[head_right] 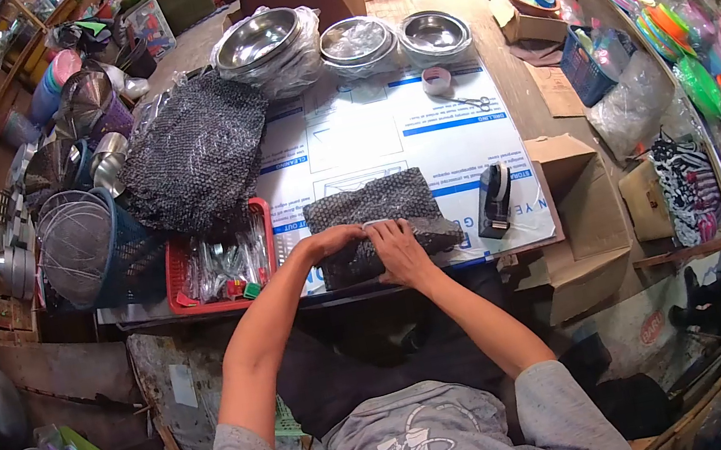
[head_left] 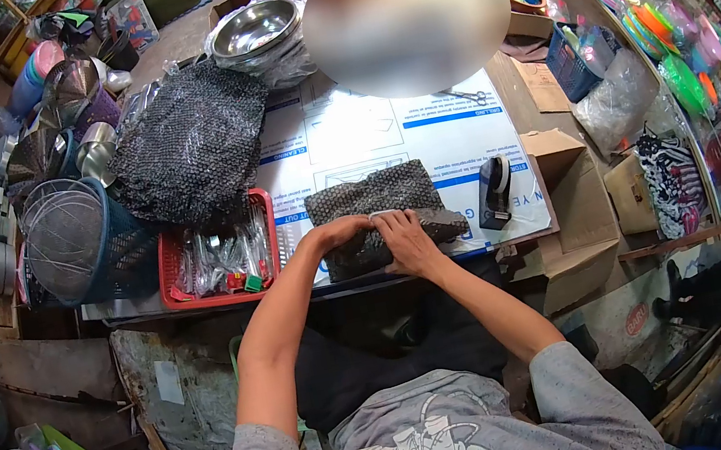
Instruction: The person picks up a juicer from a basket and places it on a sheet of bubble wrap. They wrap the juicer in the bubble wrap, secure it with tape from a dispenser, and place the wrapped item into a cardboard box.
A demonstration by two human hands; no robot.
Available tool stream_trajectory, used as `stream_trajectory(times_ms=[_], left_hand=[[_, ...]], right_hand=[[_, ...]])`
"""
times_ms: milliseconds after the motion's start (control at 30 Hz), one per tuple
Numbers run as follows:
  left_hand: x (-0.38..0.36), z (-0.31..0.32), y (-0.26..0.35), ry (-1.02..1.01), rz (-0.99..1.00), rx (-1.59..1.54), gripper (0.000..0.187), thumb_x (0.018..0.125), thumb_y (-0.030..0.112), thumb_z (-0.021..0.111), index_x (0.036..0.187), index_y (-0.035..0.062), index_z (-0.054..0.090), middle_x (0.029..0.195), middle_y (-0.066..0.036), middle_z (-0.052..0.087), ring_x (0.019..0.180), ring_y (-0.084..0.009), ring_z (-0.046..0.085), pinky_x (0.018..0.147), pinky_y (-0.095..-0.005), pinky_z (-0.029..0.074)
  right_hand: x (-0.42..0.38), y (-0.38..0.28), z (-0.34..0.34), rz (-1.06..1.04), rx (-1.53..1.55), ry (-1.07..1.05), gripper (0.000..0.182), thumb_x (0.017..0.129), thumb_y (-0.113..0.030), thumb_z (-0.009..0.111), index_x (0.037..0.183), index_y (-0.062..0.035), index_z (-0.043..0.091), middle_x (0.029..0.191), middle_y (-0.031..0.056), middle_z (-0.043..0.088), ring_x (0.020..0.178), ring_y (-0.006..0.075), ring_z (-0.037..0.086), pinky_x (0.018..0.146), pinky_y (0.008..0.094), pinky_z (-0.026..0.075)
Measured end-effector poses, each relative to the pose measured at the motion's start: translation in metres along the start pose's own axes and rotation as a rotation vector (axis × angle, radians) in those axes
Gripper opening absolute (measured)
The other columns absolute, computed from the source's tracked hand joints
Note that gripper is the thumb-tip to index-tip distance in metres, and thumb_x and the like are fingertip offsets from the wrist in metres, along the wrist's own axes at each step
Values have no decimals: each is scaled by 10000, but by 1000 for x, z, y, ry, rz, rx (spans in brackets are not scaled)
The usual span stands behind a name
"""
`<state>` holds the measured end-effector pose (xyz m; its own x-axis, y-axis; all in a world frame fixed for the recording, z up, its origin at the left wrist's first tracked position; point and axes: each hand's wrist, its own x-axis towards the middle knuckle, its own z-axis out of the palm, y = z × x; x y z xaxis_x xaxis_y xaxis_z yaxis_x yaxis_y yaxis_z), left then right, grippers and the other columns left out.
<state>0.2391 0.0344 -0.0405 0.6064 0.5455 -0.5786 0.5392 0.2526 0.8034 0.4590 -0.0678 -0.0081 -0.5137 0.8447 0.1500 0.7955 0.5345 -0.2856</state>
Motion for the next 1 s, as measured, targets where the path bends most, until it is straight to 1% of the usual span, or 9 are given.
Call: stream_trajectory(times_ms=[100, 167, 300, 400, 467, 567, 600, 700, 1000], left_hand=[[16, -3, -23, 51, -55, -59, 507, 1111, 378, 514, 1417, 18, 697, 1492, -179, 682, 1428, -268, 570, 1225, -405, 378], [-6, -6, 13, 143, -200, -58, 574, 1127, 353, 451, 1560, 2, 589, 1508, -118, 665, 1395, -204, 568, 1249, -378, 366], [38, -20, -37, 198, -61, 2, 607, 1123, 322, 390, 1604, -20, 532, 1496, -149, 677, 1393, -225, 586, 1234, -385, 382], [45, -23, -29, 204, 17, 259, 656, 1082, 295, 437, 1645, -41, 453, 1512, -202, 669, 1392, -260, 614, 1196, -375, 422], [49, -18, -31, 330, 111, 68, 472, 1029, 288, 507, 1317, -41, 686, 1283, -224, 753, 1135, -370, 712, 1006, -456, 528], [44, -30, -11, 342, 90, 370, 419, 978, 261, 566, 1253, 6, 752, 1270, -244, 759, 1167, -420, 708, 1038, -482, 547], [44, -34, -5, 365, 63, 391, 336, 932, 239, 664, 1197, 93, 810, 1278, -202, 731, 1203, -424, 682, 1060, -492, 567], [38, -35, 2, 599, 66, 789, 384, 882, 212, 776, 1261, 179, 826, 1389, -184, 658, 1294, -401, 625, 1093, -481, 541], [60, -37, 0, 687, 86, 767, 374, 903, 314, 842, 1254, 214, 760, 1246, -89, 763, 1246, -340, 677, 1057, -583, 471]], right_hand=[[8, -2, -4, -13, -4, -29, 1142, 515, -362, 1038, 1476, -31, 517, 1420, 142, 602, 1363, 331, 546, 1150, 502, 392], [13, -3, -5, -18, -34, -30, 1137, 497, -381, 1044, 1452, -34, 534, 1394, 141, 610, 1340, 333, 557, 1136, 501, 405], [25, 7, -3, 32, -38, -105, 1105, 478, -482, 1037, 1378, -34, 578, 1280, 127, 621, 1253, 333, 582, 1100, 496, 440], [35, 18, 4, 6, -31, -139, 1069, 471, -542, 1026, 1316, -32, 616, 1247, 136, 631, 1239, 342, 590, 1064, 519, 476], [41, 18, 7, 2, -17, -182, 1042, 470, -569, 1021, 1277, -32, 640, 1250, 144, 638, 1246, 352, 594, 1040, 541, 498], [48, 15, 12, -3, -41, -173, 1032, 455, -577, 1023, 1247, -32, 648, 1231, 167, 641, 1237, 370, 594, 1048, 548, 501], [50, 14, 11, 1, -56, -173, 1035, 450, -575, 1024, 1244, -30, 645, 1229, 176, 640, 1238, 378, 590, 1053, 555, 500], [50, 15, 7, 21, -48, -185, 1049, 449, -575, 1018, 1254, -24, 632, 1232, 190, 619, 1227, 388, 574, 1039, 546, 501], [43, 27, 4, 10, 9, -184, 1098, 470, -565, 984, 1334, -9, 596, 1278, 213, 559, 1251, 412, 517, 1070, 577, 437]])
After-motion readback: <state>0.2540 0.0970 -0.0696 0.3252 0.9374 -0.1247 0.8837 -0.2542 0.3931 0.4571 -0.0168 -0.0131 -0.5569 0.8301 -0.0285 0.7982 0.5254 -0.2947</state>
